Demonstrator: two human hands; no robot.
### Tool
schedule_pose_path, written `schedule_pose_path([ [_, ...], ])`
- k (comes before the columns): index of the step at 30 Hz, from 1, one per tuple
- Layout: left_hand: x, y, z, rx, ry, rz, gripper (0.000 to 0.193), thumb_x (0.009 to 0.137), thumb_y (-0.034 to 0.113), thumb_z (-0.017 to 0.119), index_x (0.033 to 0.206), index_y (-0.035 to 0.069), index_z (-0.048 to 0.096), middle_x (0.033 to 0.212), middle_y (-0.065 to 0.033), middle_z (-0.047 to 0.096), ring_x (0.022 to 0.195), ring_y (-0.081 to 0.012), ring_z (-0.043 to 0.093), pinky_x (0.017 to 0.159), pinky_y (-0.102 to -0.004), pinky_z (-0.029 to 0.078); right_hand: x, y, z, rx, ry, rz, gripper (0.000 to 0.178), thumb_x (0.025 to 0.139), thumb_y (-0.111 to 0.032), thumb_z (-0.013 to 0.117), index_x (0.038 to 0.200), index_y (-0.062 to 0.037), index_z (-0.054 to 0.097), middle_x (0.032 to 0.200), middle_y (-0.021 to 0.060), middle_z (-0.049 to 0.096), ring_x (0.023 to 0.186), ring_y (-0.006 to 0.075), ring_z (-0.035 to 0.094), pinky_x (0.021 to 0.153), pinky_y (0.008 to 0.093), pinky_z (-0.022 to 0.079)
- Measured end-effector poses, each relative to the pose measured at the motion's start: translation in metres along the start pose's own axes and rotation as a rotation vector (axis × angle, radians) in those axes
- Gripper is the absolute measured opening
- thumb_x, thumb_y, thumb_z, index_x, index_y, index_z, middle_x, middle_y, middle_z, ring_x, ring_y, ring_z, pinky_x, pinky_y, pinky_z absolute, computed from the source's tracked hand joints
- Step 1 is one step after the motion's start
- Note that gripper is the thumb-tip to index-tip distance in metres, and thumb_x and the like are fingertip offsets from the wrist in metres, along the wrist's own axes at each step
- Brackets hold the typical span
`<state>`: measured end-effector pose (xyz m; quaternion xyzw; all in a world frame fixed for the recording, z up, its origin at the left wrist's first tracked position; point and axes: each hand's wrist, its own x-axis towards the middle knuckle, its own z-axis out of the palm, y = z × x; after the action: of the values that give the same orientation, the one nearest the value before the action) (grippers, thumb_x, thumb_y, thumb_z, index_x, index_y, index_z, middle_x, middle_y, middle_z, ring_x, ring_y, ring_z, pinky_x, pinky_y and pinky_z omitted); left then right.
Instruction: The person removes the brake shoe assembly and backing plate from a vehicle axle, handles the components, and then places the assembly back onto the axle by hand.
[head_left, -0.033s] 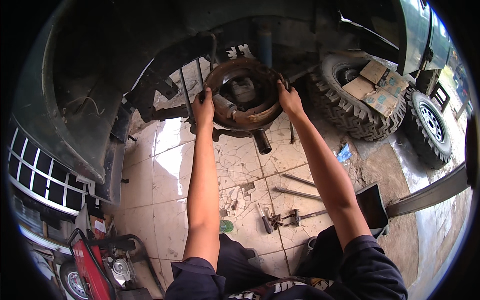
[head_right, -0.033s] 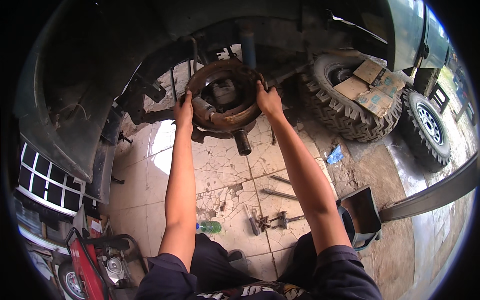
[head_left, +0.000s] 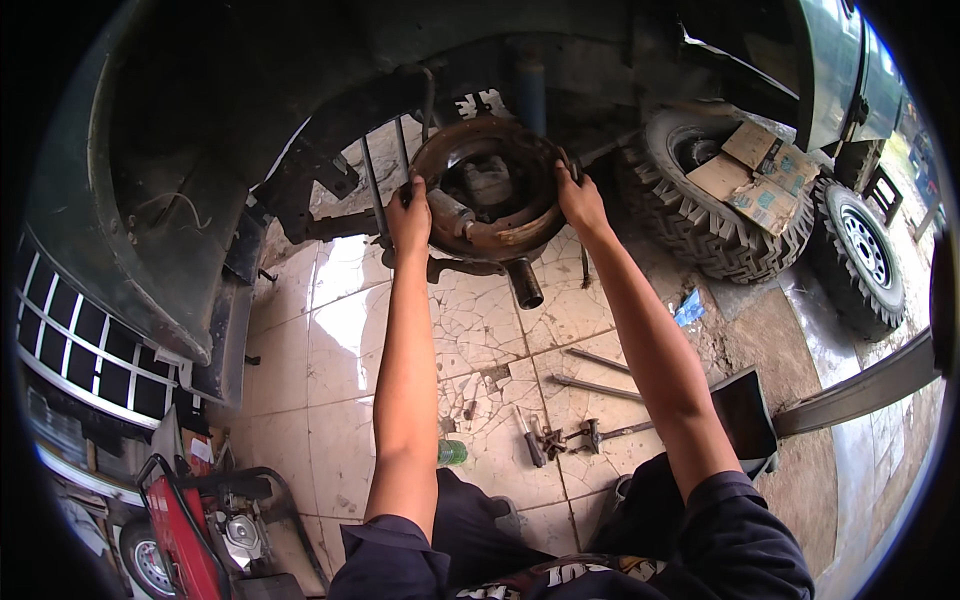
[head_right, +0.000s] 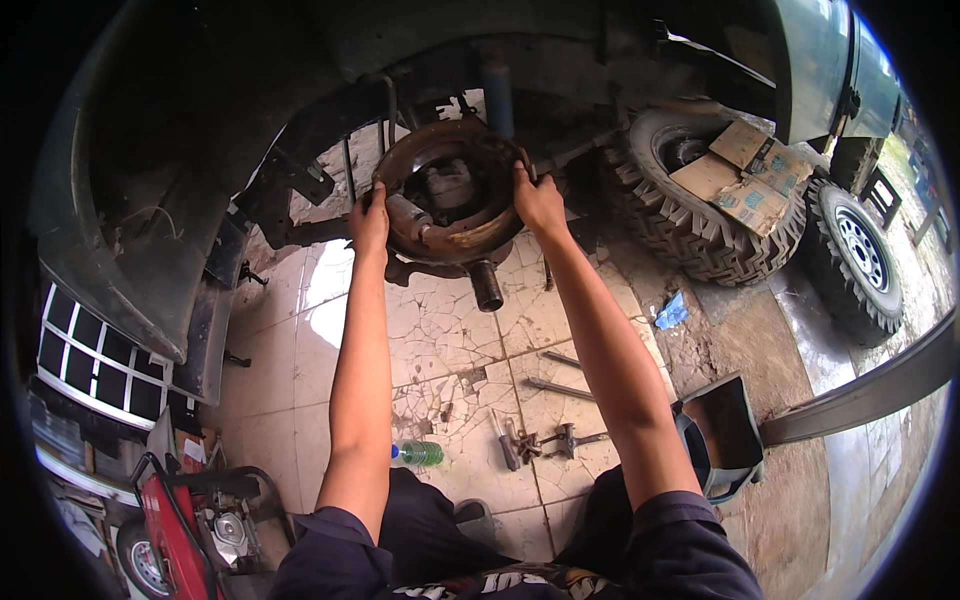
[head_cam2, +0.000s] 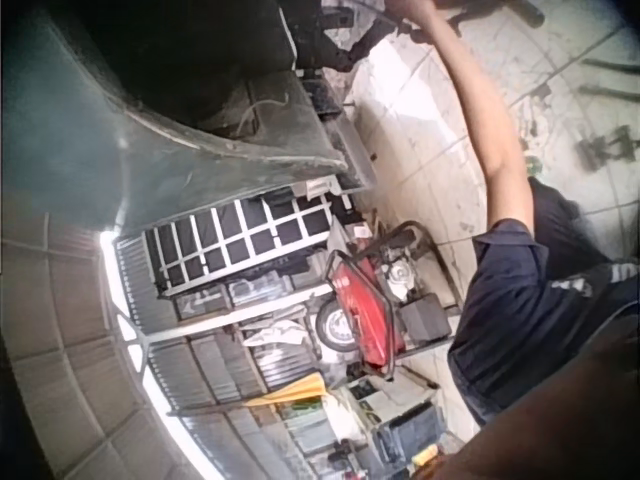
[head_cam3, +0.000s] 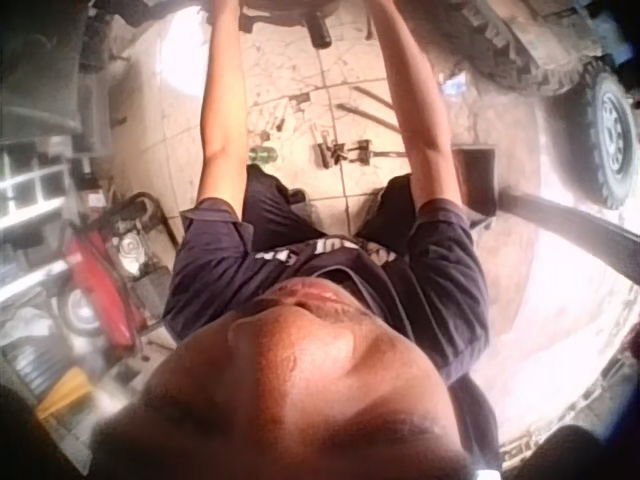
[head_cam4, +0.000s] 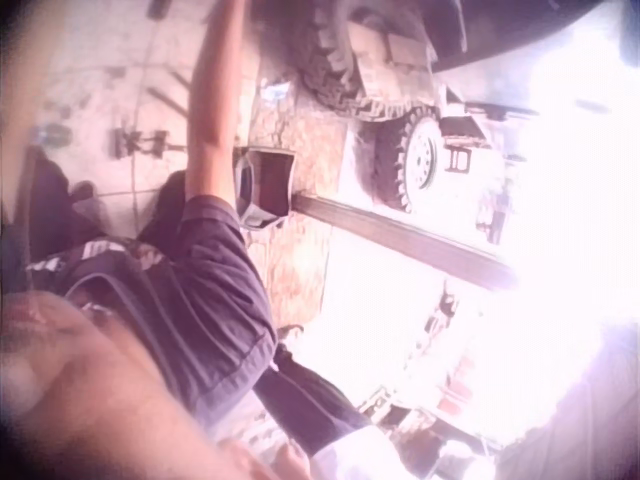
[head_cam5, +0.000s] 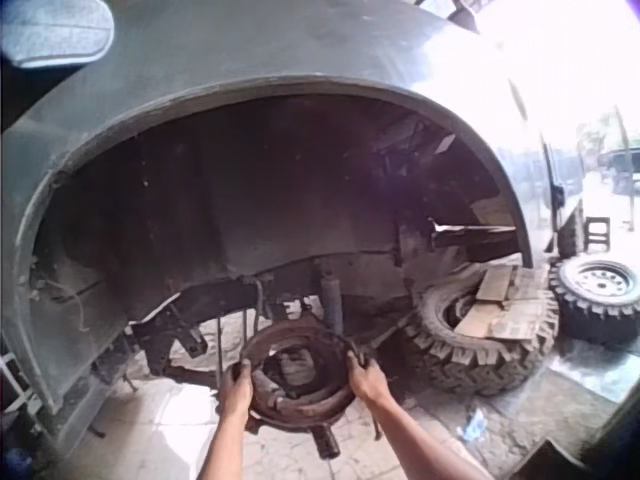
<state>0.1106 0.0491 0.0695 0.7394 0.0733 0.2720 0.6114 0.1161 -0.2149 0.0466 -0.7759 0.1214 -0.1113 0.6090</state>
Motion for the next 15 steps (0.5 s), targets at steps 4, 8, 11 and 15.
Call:
schedule_pose_path([
  [4, -0.037, 0.024, 0.029, 0.048, 0.038, -0.007, 0.048, 0.092, 0.038, 0.065, 0.111, -0.006, 0.06, 0.084, -0.0105, 0.065, 0.078, -0.0175, 0.06, 0.074, -0.0308, 0.046, 0.008, 0.018, -0.008, 0.125, 0.009, 0.026, 0.098, 0.084, -0.071, 0.051, 0.132, 0.0135, 0.046, 0.129, 0.0358, 0.053, 0.129, 0.0438, 0.047, 0.108, 0.0416, 0.037],
  [8, -0.033, 0.02, 0.018, -0.157, 0.033, -0.111, 0.059, 0.09, 0.036, 0.069, 0.128, -0.004, 0.048, 0.124, -0.0163, 0.057, 0.112, -0.0215, 0.055, 0.097, -0.0324, 0.041, 0.017, 0.021, -0.007, 0.296, -0.104, 0.081, 0.102, 0.08, -0.076, 0.056, 0.13, 0.0132, 0.05, 0.13, 0.0346, 0.053, 0.132, 0.0393, 0.046, 0.109, 0.0377, 0.034],
  [11, -0.041, 0.024, 0.015, -0.294, -0.039, -0.306, 0.074, 0.088, 0.035, 0.072, 0.141, -0.003, 0.037, 0.143, -0.0153, 0.045, 0.13, -0.0212, 0.044, 0.109, -0.034, 0.033, 0.017, 0.026, -0.012, 0.285, -0.096, 0.048, 0.1, 0.078, -0.077, 0.058, 0.124, 0.0123, 0.055, 0.111, 0.0257, 0.063, 0.103, 0.0304, 0.062, 0.082, 0.0352, 0.048],
  [15, -0.05, 0.008, 0.006, -0.322, 0.028, -0.327, 0.095, 0.084, 0.044, 0.074, 0.151, 0.001, 0.021, 0.153, -0.0151, 0.033, 0.14, -0.0225, 0.033, 0.117, -0.0343, 0.022, 0.01, 0.014, -0.012, 0.388, -0.229, 0.124, 0.103, 0.076, -0.082, 0.053, 0.12, 0.0109, 0.058, 0.088, 0.0137, 0.062, 0.068, 0.0173, 0.055, 0.05, 0.0313, 0.04],
])
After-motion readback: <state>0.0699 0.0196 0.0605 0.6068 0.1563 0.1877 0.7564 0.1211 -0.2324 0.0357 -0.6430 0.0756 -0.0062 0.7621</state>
